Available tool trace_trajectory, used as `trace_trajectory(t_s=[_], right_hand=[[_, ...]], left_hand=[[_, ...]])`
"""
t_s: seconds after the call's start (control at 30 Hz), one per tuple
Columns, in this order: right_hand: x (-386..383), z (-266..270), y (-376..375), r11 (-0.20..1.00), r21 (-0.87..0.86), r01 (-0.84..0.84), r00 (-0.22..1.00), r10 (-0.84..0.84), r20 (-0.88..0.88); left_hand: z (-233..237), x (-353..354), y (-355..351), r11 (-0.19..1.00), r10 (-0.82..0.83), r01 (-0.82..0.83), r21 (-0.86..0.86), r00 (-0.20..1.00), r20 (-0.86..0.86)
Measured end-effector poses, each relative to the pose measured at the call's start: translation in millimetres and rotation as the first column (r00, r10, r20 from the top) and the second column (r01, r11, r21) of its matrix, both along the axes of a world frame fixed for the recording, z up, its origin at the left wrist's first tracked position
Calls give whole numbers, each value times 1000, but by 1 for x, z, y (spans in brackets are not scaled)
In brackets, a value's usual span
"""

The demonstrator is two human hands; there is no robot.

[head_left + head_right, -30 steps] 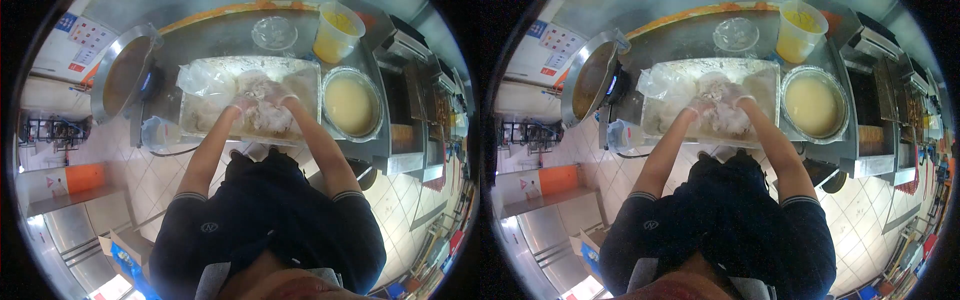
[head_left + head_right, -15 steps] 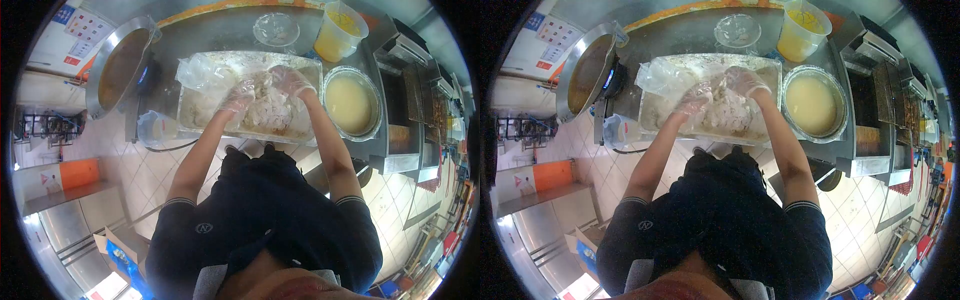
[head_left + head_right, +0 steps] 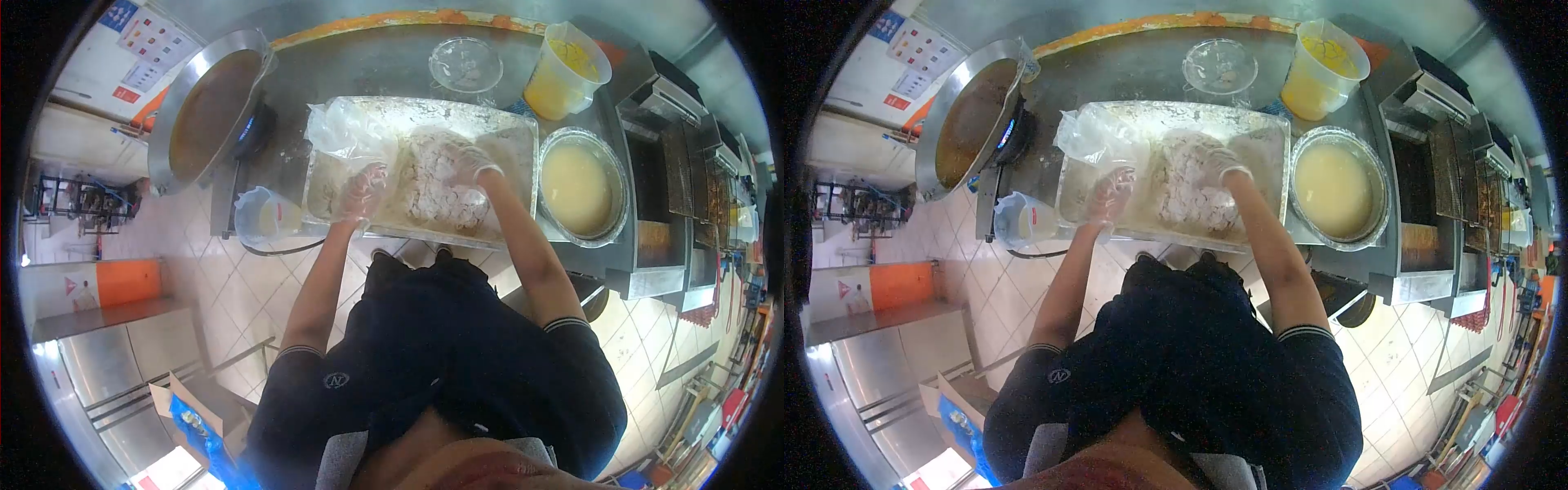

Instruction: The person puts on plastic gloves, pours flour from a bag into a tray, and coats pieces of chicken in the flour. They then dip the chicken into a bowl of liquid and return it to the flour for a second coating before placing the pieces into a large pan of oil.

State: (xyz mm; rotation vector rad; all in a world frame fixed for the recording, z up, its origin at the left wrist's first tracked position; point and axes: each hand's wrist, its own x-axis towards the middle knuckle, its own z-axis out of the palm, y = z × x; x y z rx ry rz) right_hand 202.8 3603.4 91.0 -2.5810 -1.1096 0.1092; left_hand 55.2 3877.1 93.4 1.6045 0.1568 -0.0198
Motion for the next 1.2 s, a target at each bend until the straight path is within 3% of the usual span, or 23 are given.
trace_trajectory(t_s=[0.07,0.1,0.17,0.23,0.27,0.3,0.33,0.37,0.4,0.47,0.53,0.57,0.63,0.67,0.73,0.77,0.83,0.9,0.97,1.07,1.13,1.2], right_hand=[[-12,20,12,995,-95,-14,995,5,-96],[-17,34,20,983,-181,-26,983,-7,-182],[-18,32,22,962,-269,-47,965,-26,-261],[-8,15,15,991,-130,31,991,-47,-124],[-6,41,10,990,-143,8,992,-26,-121],[-13,92,7,994,-17,108,946,-108,-305],[-8,121,4,960,105,258,864,-181,-470],[-4,120,2,962,95,257,865,-185,-467],[0,118,0,962,82,261,852,-189,-488],[3,107,-8,961,71,268,842,-198,-502],[11,88,-8,926,284,248,882,-94,-462],[10,91,-5,929,278,243,880,-90,-466],[6,96,-6,961,59,268,901,-229,-368],[5,88,-8,960,58,276,901,-237,-365],[9,69,-6,956,227,188,962,-132,-239],[3,86,1,958,220,183,963,-130,-237],[-5,123,10,906,22,423,807,-365,-465],[6,118,7,915,34,403,821,-345,-455],[13,123,2,924,35,380,833,-326,-447],[14,136,-6,922,120,368,848,-280,-450],[14,152,-3,977,53,208,973,-201,-110],[8,170,1,979,87,185,979,-176,-99]], left_hand=[[-4,-21,1,874,-51,-77,480,967,249],[-7,-25,-2,878,-49,-74,473,969,242],[9,-24,-14,703,-19,-119,701,983,185],[46,-25,-26,675,12,-101,731,992,126],[57,-28,-29,645,39,-69,761,998,58],[42,-37,-25,663,76,-81,745,996,41],[22,-27,-16,478,12,-109,872,993,117],[13,-23,-13,274,-71,-142,951,983,167],[5,-20,-13,282,-73,-141,949,983,167],[7,-14,-13,573,-9,-113,812,990,144],[32,-12,-14,587,5,-61,807,997,72],[40,-19,-17,608,9,16,794,1000,-27],[22,-21,-14,646,-2,-4,763,1000,7],[23,-17,-12,676,-12,-34,736,998,57],[34,-17,-11,659,-26,-22,752,998,52],[38,-20,-12,643,-37,-1,766,999,32],[37,-18,-11,638,-38,9,770,999,21],[34,-17,-10,636,-45,21,771,999,10],[38,-22,-9,506,-132,19,862,990,56],[24,-19,-8,658,-74,-110,745,975,209],[31,-18,-9,747,-19,-127,653,977,213],[40,-17,-9,820,32,-147,554,977,212]])
